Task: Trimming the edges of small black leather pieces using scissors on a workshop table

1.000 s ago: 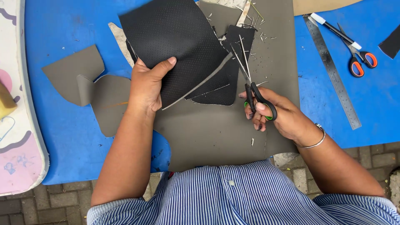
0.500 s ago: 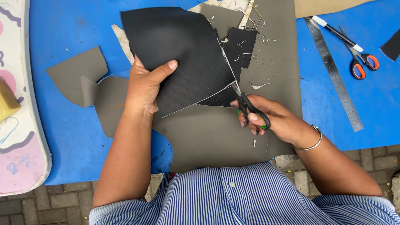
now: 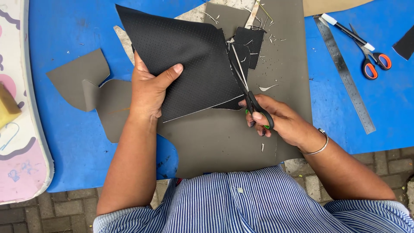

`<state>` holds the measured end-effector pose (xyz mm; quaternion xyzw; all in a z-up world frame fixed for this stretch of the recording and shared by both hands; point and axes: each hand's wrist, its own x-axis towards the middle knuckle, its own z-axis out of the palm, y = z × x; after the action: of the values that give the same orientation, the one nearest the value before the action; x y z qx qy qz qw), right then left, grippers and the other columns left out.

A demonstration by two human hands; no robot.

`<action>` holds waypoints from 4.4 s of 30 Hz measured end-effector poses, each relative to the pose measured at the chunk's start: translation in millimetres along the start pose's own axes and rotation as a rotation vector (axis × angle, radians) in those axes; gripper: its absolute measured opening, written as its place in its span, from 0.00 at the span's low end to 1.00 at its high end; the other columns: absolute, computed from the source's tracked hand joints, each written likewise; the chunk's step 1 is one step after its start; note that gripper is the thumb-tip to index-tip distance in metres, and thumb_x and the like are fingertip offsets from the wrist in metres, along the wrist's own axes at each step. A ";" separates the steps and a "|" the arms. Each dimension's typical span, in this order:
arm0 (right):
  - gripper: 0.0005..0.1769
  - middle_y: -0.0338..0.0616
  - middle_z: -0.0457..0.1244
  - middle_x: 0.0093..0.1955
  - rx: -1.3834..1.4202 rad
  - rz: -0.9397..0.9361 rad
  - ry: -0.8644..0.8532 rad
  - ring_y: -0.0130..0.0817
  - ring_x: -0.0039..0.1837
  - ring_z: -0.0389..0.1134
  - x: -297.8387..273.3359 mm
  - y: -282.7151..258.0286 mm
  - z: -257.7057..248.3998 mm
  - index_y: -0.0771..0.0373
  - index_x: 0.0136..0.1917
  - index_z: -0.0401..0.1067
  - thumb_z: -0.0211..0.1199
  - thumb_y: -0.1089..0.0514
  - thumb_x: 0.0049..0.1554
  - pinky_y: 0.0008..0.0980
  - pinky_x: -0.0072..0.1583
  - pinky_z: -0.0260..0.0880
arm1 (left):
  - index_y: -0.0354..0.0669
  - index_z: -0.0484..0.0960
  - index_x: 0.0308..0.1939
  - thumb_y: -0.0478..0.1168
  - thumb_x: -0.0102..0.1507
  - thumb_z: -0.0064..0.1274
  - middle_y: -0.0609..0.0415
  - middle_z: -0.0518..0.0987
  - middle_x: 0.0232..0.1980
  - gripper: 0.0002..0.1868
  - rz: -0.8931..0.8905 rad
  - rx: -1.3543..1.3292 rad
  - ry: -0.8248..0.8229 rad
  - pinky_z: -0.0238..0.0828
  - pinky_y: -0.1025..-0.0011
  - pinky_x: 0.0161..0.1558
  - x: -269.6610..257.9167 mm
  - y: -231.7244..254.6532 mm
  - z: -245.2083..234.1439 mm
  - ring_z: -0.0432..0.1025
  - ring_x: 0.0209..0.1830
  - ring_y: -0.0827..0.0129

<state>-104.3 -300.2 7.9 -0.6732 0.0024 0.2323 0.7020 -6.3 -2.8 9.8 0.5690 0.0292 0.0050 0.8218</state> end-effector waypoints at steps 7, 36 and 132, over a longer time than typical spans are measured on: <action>0.24 0.55 0.62 0.34 0.103 0.115 -0.005 0.30 0.26 0.64 3.4 -1.1 10.0 0.68 0.61 0.71 0.59 0.48 0.59 0.22 0.26 0.59 | 0.39 0.53 0.78 0.23 0.54 0.68 0.30 0.69 0.68 0.53 -0.174 0.308 -0.067 0.74 0.45 0.60 1.7 -23.6 1.0 0.66 0.66 0.43; 0.16 0.54 0.60 0.28 0.208 -0.223 0.091 0.29 0.25 0.59 -0.4 6.6 10.9 0.73 0.54 0.71 0.63 0.59 0.57 0.22 0.26 0.58 | 0.50 0.71 0.61 0.23 0.61 0.63 0.47 0.79 0.45 0.29 0.009 -0.056 -0.180 0.86 0.46 0.43 -21.3 10.9 21.7 0.81 0.46 0.54; 0.26 0.34 0.61 0.33 -0.278 -0.076 -0.291 0.22 0.37 0.57 -10.6 -46.0 -54.0 0.67 0.64 0.76 0.69 0.62 0.52 0.22 0.39 0.59 | 0.31 0.76 0.62 0.40 0.61 0.63 0.48 0.82 0.56 0.27 -0.195 -0.180 -0.592 0.79 0.65 0.54 -15.4 11.6 -41.2 0.78 0.53 0.63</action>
<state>-81.9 -354.1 49.6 -0.7226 -0.1566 0.2984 0.6035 -23.6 39.2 6.8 0.4652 -0.1571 -0.2370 0.8383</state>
